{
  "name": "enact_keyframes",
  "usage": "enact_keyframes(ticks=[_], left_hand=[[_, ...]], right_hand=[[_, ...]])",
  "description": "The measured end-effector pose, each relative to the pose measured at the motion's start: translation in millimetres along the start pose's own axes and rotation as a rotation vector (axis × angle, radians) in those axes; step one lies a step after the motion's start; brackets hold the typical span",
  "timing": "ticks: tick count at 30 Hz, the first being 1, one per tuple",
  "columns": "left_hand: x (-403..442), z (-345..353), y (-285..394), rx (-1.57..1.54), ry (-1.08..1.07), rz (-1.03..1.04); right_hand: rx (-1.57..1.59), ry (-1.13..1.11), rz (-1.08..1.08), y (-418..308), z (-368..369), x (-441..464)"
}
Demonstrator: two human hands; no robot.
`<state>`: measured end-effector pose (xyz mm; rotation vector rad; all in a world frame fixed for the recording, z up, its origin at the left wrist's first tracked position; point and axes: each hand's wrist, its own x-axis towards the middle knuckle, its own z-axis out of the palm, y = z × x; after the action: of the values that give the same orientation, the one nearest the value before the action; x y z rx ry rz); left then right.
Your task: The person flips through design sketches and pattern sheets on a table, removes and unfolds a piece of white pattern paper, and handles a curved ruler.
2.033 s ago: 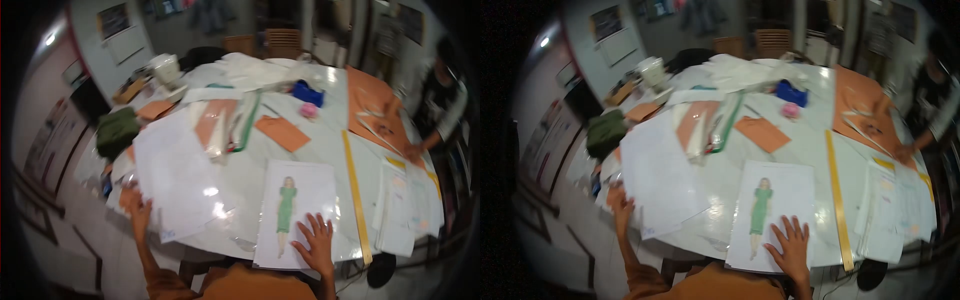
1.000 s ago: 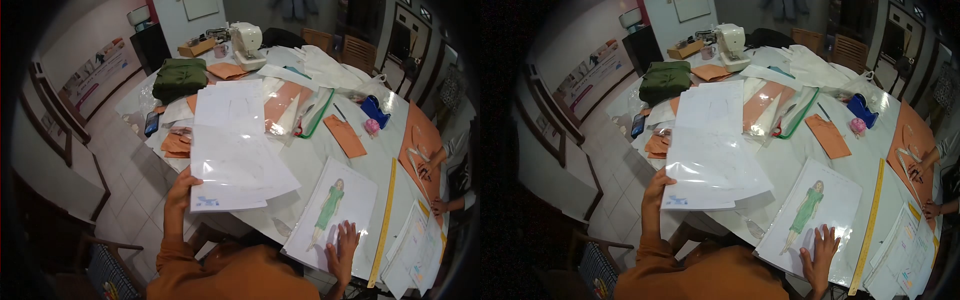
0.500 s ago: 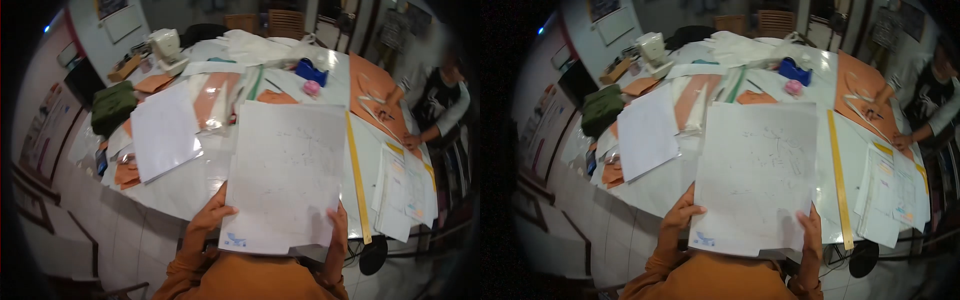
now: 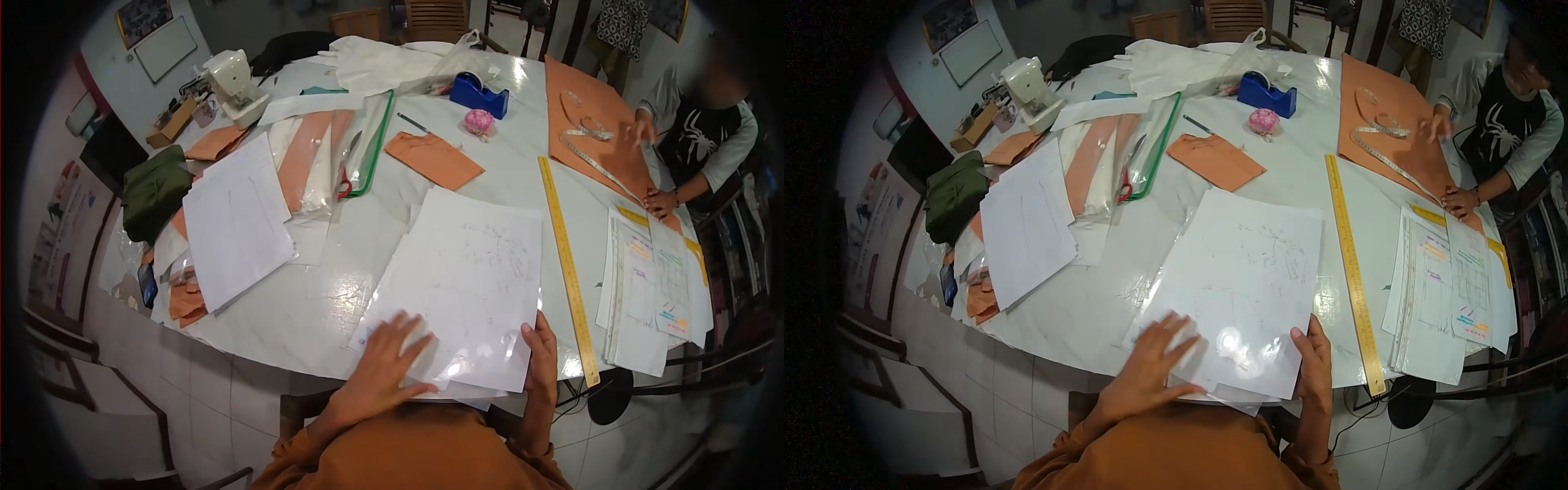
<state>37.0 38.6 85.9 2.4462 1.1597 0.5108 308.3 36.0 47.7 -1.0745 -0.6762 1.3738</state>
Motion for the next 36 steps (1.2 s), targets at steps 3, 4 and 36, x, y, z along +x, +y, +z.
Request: enact_keyframes(ticks=[3, 4, 36], left_hand=[[6, 13, 2, 0.088, -0.022, 0.094], [9, 15, 3, 0.154, -0.033, 0.116], [35, 62, 54, 0.015, 0.187, 0.384]], right_hand=[[-0.002, -0.010, 0.002, 0, -2, 1], [-0.012, -0.007, -0.006, 1, -2, 1], [-0.084, 0.015, 0.019, -4, -3, -4]])
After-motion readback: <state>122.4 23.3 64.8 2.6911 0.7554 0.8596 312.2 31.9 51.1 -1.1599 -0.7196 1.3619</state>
